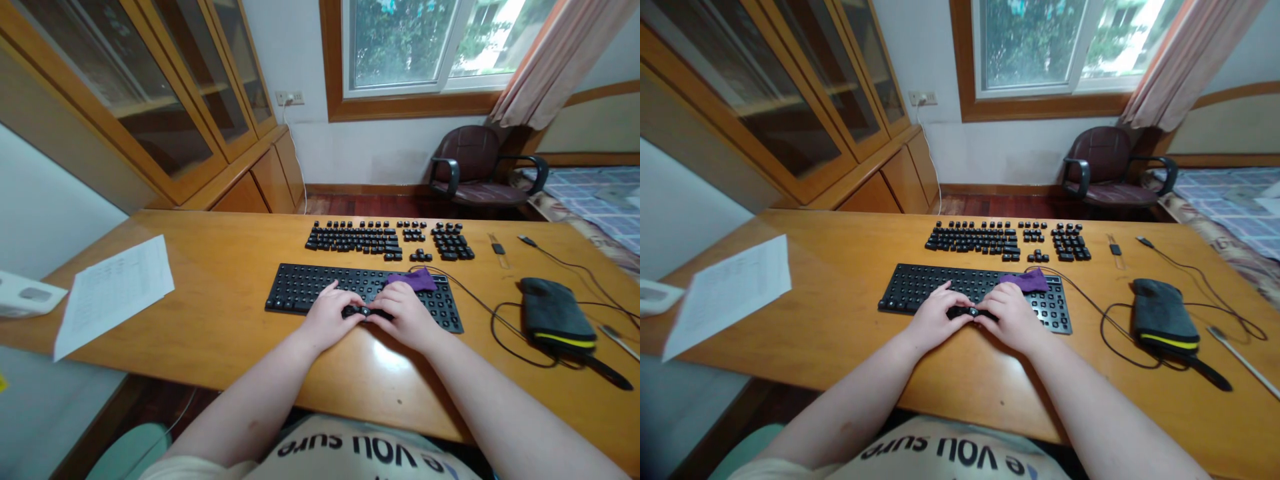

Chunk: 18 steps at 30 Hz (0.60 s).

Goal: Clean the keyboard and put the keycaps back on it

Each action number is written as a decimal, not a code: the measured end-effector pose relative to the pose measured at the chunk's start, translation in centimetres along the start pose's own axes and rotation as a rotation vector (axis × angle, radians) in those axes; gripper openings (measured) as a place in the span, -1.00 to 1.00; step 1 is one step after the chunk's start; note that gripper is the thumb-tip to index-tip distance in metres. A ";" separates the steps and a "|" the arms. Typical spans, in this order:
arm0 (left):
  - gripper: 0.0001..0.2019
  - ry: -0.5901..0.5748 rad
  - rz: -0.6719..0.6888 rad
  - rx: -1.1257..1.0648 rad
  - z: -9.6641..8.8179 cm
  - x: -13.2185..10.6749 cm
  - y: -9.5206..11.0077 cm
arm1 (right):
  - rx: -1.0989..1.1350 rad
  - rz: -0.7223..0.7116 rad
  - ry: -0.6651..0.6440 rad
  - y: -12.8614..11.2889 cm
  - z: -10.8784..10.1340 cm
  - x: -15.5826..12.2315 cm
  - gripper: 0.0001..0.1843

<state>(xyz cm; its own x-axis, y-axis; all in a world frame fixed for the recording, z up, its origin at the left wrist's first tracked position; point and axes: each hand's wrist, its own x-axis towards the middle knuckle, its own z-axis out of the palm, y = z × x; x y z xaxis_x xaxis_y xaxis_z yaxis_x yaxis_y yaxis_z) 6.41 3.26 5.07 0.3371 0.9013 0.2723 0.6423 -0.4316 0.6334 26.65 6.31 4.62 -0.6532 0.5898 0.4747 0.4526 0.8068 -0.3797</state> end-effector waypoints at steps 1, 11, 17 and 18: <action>-0.83 -0.009 0.000 0.009 0.0 0.0 0.0 | 0.001 0.006 -0.004 0.0 0.1 0.0 -0.79; -0.69 -0.004 -0.009 0.212 -0.7 -0.5 -1.0 | -0.052 0.084 -0.076 -0.4 0.8 0.2 -0.84; -0.82 -0.022 -0.032 0.251 -0.4 -0.3 -0.8 | -0.067 0.091 -0.116 -0.5 1.4 0.3 -0.83; -0.85 -0.027 -0.036 0.257 -0.4 -0.3 -0.7 | -0.068 0.093 -0.122 -0.5 1.4 0.3 -0.83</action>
<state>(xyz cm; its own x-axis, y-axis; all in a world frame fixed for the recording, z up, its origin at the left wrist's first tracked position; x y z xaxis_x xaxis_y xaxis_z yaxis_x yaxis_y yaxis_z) 5.57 3.29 4.80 0.3269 0.9162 0.2318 0.8066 -0.3983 0.4368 25.35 6.07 3.80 -0.6737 0.6569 0.3385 0.5518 0.7519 -0.3608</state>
